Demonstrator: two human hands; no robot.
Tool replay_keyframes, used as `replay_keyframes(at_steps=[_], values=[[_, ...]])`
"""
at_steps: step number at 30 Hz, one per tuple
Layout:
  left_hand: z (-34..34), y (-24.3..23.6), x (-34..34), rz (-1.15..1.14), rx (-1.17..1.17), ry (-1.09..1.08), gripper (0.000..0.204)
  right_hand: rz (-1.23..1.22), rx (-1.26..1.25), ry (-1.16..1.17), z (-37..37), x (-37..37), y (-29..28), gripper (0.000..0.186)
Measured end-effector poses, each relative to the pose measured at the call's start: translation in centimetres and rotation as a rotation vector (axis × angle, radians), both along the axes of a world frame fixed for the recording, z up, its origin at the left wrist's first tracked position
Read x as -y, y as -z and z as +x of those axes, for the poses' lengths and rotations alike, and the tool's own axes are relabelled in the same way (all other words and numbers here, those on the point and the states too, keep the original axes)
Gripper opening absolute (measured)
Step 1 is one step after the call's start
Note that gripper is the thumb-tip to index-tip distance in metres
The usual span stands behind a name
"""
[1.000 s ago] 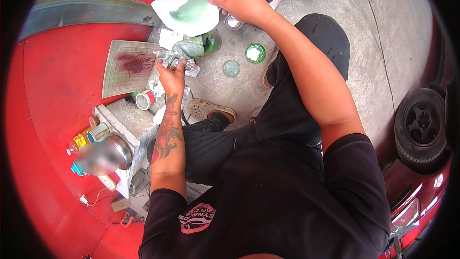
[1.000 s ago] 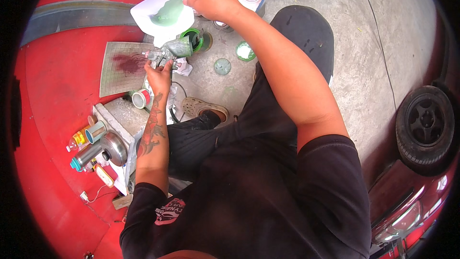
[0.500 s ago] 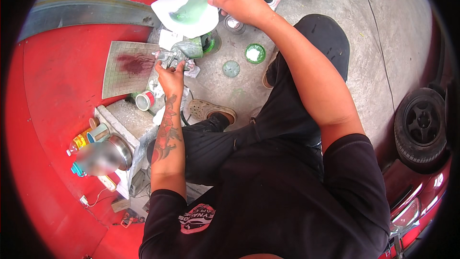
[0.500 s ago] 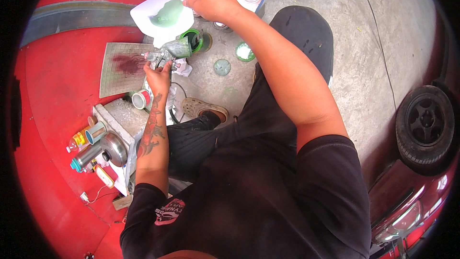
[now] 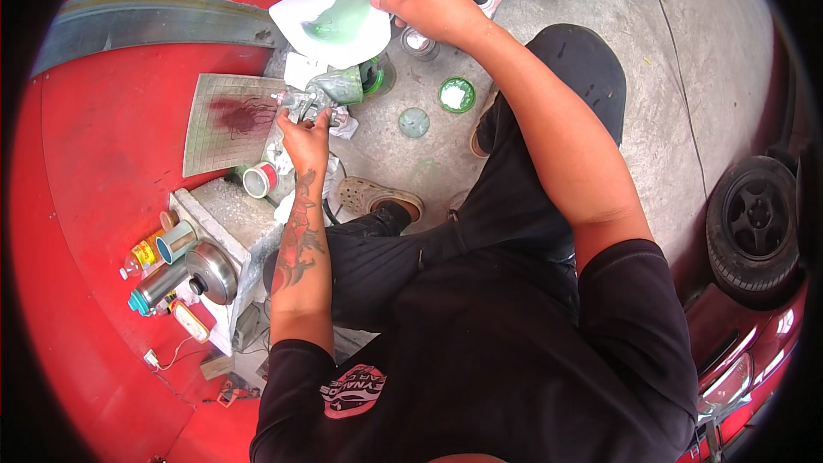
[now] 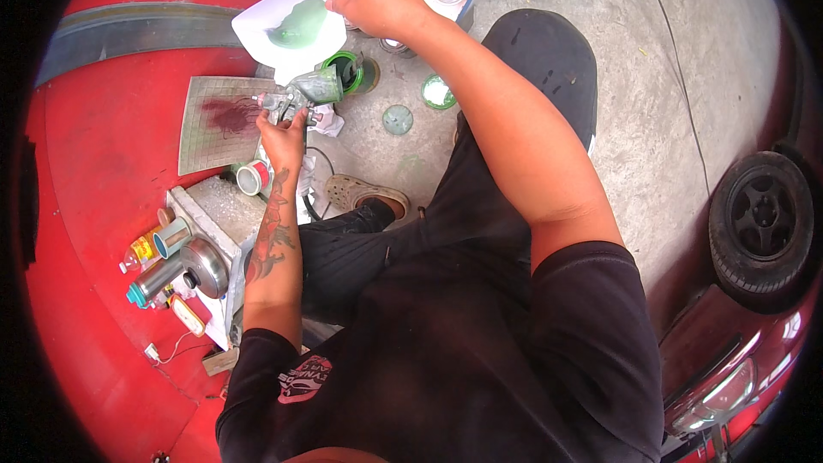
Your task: The person paints a masked car panel using a spray gun, walks to a work area, checks a paint sample on a sheet of paper, and pours liquid from a can into the spray gun cup.
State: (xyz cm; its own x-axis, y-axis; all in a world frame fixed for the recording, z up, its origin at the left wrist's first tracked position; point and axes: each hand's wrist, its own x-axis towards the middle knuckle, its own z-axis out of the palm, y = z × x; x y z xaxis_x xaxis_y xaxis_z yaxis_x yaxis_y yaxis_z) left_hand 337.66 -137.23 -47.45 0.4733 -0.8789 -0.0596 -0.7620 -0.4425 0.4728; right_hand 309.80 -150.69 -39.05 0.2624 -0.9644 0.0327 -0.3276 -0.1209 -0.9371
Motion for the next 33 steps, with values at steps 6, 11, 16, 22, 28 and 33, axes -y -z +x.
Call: replay_keyframes(at_steps=[6, 11, 16, 22, 28, 33], values=[[-0.09, -0.36, 0.05, -0.003, 0.003, -0.007, 0.08, -0.008, 0.0, 0.001, 0.01, -0.02, 0.05, 0.023], [-0.13, -0.6, 0.1, -0.015, -0.007, -0.008, 0.08, -0.095, 0.019, 0.009, 0.21, -0.26, 0.21, 0.017], [-0.16, -0.75, 0.19, -0.022, -0.015, -0.007, 0.079, -0.08, 0.026, 0.01, 0.17, -0.23, 0.26, 0.016], [0.37, -0.13, 0.12, -0.05, -0.025, 0.006, 0.079, -0.085, 0.031, 0.003, 0.14, -0.21, 0.22, 0.017], [0.4, -0.14, 0.08, -0.06, -0.045, 0.012, 0.081, -0.098, 0.024, 0.005, 0.13, -0.15, 0.35, 0.017], [0.34, -0.44, 0.05, -0.056, -0.027, 0.008, 0.081, -0.076, 0.039, 0.004, 0.17, -0.23, 0.19, 0.017]])
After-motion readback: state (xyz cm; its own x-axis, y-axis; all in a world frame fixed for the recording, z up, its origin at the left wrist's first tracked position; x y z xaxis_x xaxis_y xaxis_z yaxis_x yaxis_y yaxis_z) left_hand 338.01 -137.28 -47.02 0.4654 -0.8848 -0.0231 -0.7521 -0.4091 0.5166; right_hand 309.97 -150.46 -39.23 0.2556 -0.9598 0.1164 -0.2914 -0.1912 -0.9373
